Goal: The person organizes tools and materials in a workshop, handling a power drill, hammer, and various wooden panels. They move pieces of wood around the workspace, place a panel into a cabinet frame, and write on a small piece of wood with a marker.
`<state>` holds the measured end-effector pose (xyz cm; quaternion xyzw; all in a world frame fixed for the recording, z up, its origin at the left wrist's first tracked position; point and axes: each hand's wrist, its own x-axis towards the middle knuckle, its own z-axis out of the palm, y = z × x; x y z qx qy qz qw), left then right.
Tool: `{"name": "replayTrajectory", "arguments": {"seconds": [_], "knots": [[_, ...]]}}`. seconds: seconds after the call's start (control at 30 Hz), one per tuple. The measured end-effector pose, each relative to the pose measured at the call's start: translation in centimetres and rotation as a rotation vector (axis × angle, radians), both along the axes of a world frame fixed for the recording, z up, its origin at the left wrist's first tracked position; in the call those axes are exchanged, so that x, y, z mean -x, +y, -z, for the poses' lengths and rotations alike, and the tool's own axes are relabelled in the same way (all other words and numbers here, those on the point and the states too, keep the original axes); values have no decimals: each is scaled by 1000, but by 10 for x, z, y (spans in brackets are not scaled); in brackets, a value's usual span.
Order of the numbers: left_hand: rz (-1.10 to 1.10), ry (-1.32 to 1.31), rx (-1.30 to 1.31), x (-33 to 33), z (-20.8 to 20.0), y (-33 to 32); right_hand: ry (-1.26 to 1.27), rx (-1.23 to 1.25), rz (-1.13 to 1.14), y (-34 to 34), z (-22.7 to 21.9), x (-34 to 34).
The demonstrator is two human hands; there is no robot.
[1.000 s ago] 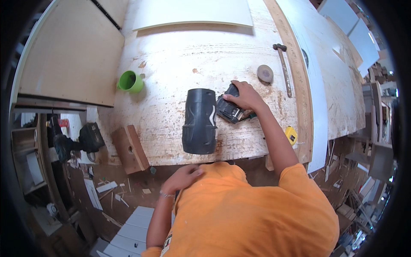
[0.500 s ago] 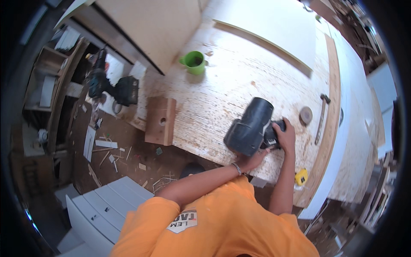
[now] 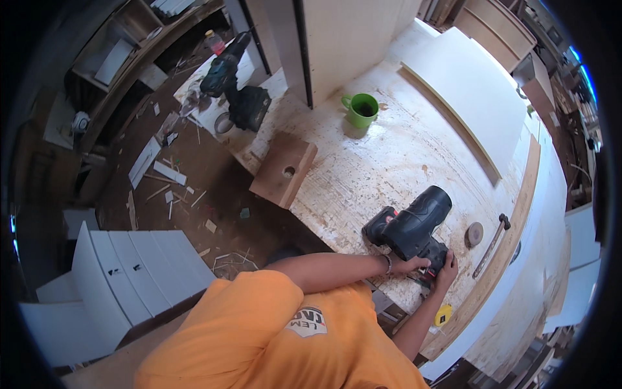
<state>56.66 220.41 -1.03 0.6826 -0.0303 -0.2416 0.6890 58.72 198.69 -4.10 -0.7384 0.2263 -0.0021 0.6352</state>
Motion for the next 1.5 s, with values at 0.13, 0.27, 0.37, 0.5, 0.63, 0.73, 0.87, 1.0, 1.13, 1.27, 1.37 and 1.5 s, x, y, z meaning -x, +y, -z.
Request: {"name": "replayTrajectory", "arguments": {"seconds": [0.13, 0.27, 0.37, 0.5, 0.63, 0.73, 0.87, 1.0, 1.13, 1.27, 1.37, 1.5], "knots": [[213, 143, 122, 22, -52, 12, 9, -386, 231, -38, 11, 18], [659, -57, 91, 45, -84, 70, -478, -1189, 6, -103, -20, 32], [734, -237, -102, 62, -98, 137, -693, -1259, -179, -59, -128, 45], [407, -95, -62, 82, -95, 220, -754, -815, -563, 19, -240, 46], [259, -26, -106, 117, -97, 322, -622, -977, -863, 204, -274, 41], [54, -53, -186, 170, -96, 409, -138, -801, -541, 353, -212, 39], [-472, 215, 243, 259, -42, 504, 595, -543, -796, 531, -115, 77], [-911, 406, 763, 357, -28, 607, 772, -614, -988, 649, -104, 128], [-1241, 221, 908, 377, -33, 683, 645, -469, -1140, 746, -101, 133], [-1479, 115, 966, 345, -20, 753, 586, -567, -1173, 852, -98, 103], [-1514, 195, 972, 305, -1, 811, 545, -638, -1043, 929, -75, 68], [-1482, 364, 827, 246, 0, 888, 466, -365, -850, 1029, -38, 21]]}}
